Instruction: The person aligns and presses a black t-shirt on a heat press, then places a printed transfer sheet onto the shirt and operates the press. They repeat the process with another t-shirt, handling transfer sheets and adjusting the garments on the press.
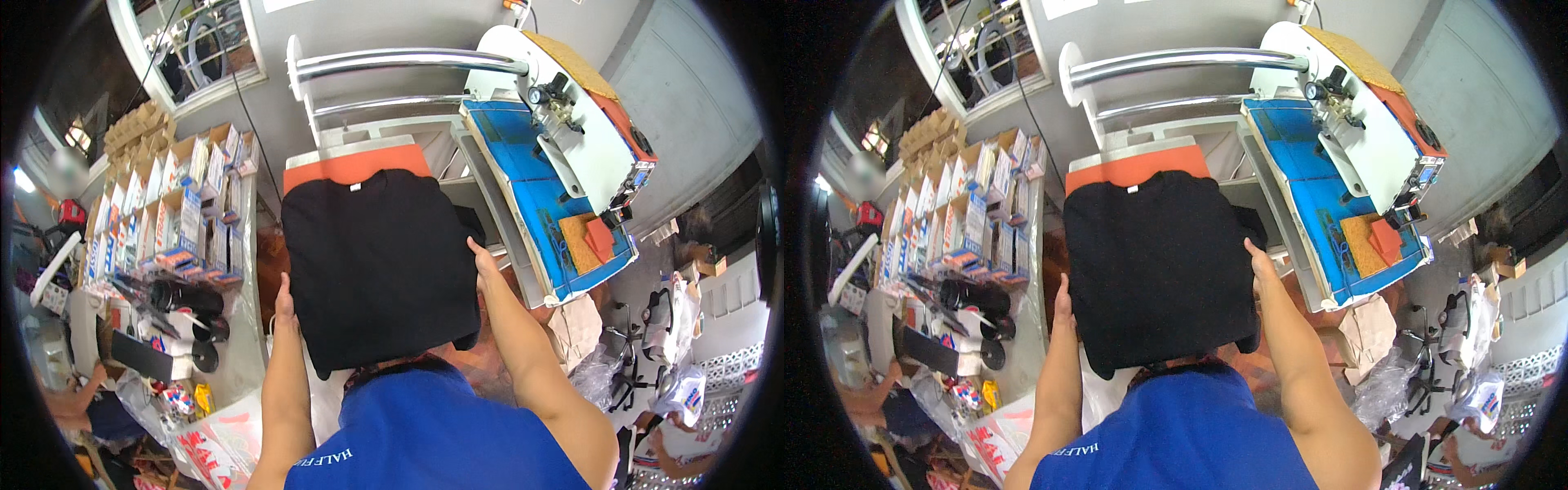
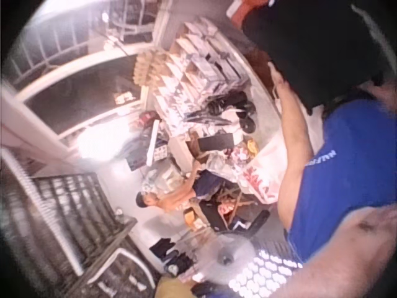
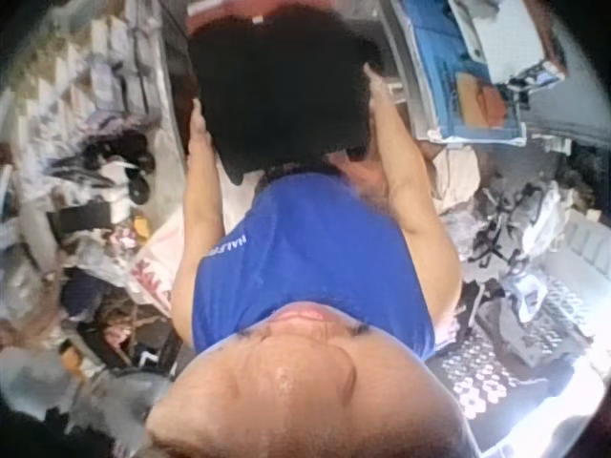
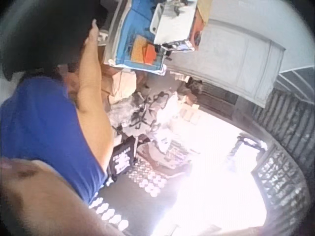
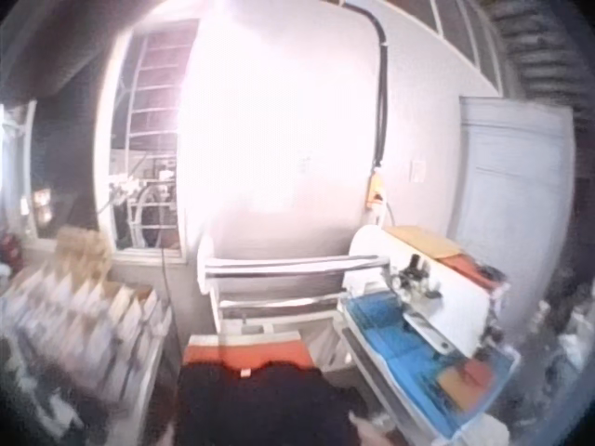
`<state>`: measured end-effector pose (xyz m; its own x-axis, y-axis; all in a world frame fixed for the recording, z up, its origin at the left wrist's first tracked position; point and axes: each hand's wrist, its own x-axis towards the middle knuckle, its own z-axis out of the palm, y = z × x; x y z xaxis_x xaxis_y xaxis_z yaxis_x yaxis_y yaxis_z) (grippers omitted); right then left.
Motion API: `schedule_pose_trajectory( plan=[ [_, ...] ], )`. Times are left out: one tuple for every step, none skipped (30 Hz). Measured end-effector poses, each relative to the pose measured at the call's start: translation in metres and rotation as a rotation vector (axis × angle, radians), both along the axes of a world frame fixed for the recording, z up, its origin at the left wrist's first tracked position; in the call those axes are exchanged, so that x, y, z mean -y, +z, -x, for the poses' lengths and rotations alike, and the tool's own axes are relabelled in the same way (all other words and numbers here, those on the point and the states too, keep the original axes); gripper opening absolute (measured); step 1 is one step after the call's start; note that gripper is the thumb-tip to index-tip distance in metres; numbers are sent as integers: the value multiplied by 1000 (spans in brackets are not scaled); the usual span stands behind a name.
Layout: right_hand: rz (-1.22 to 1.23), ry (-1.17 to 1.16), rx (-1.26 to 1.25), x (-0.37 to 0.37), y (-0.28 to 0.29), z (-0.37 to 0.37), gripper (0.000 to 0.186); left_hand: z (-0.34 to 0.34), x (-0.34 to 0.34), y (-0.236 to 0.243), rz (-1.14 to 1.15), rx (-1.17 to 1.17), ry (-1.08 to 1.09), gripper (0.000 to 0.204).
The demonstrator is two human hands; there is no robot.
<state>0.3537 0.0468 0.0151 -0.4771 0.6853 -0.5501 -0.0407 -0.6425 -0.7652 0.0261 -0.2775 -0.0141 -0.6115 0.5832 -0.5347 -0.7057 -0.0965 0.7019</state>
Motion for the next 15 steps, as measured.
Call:
schedule_pose_trajectory(
  plan=[
    [-88,-104,78,-6,2,0,76,6,-2,3,154,-161,68,67],
    [-158,-244,225,-10,2,-2,72,10,1,5,352,-284,141,65],
    [-235,-319,157,-9,-1,-11,61,14,7,6,449,-371,250,56],
    [-248,-274,149,-9,-3,-21,59,10,21,7,313,-446,290,55],
    [-258,-230,144,-2,-5,-38,58,11,37,10,305,-413,268,56],
    [-281,-192,125,4,-8,-56,57,3,60,13,117,-353,185,58],
    [-232,-165,181,16,-10,-74,58,-7,80,14,-93,-195,112,56],
    [-190,-149,221,33,-10,-90,59,-19,101,14,-115,-85,66,56],
    [-127,-147,294,46,-9,-100,60,-31,119,14,136,-57,41,52],
    [-286,43,590,57,-4,-110,58,-38,135,15,570,-293,-117,49],
    [-422,234,918,71,5,-120,57,-43,145,17,917,-523,-307,47],
    [-583,426,1250,81,14,-123,55,-46,150,18,1278,-738,-492,45],
    [-861,379,1341,88,21,-117,51,-45,149,20,1202,-853,-444,39],
    [-1085,268,1264,87,29,-106,44,-41,140,22,1067,-1002,-323,36],
    [-1218,155,1078,79,34,-87,33,-32,124,24,1003,-1057,-236,34]
  ],
)
